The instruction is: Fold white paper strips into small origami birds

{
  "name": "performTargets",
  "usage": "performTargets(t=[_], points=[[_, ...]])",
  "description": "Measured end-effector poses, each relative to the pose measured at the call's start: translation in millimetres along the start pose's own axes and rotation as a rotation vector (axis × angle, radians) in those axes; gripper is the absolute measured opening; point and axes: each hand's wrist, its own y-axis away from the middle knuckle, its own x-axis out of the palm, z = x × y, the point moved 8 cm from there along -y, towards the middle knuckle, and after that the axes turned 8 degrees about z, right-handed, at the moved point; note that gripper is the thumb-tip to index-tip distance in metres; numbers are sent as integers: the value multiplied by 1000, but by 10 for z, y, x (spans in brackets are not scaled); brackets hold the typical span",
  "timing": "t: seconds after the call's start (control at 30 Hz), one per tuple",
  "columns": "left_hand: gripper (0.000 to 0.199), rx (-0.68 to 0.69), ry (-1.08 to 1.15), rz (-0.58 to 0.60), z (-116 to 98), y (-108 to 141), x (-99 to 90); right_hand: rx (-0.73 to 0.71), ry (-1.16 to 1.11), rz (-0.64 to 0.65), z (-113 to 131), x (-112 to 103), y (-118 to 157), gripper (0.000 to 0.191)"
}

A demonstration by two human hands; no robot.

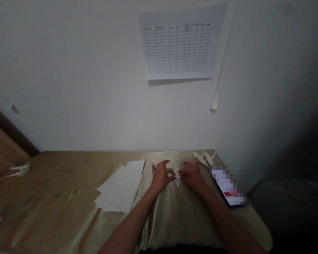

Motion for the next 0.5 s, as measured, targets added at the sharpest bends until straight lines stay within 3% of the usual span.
performTargets(t=[0.5], points=[[10,122,-139,24,-151,55,-50,-50,222,50,217,-11,32,26]])
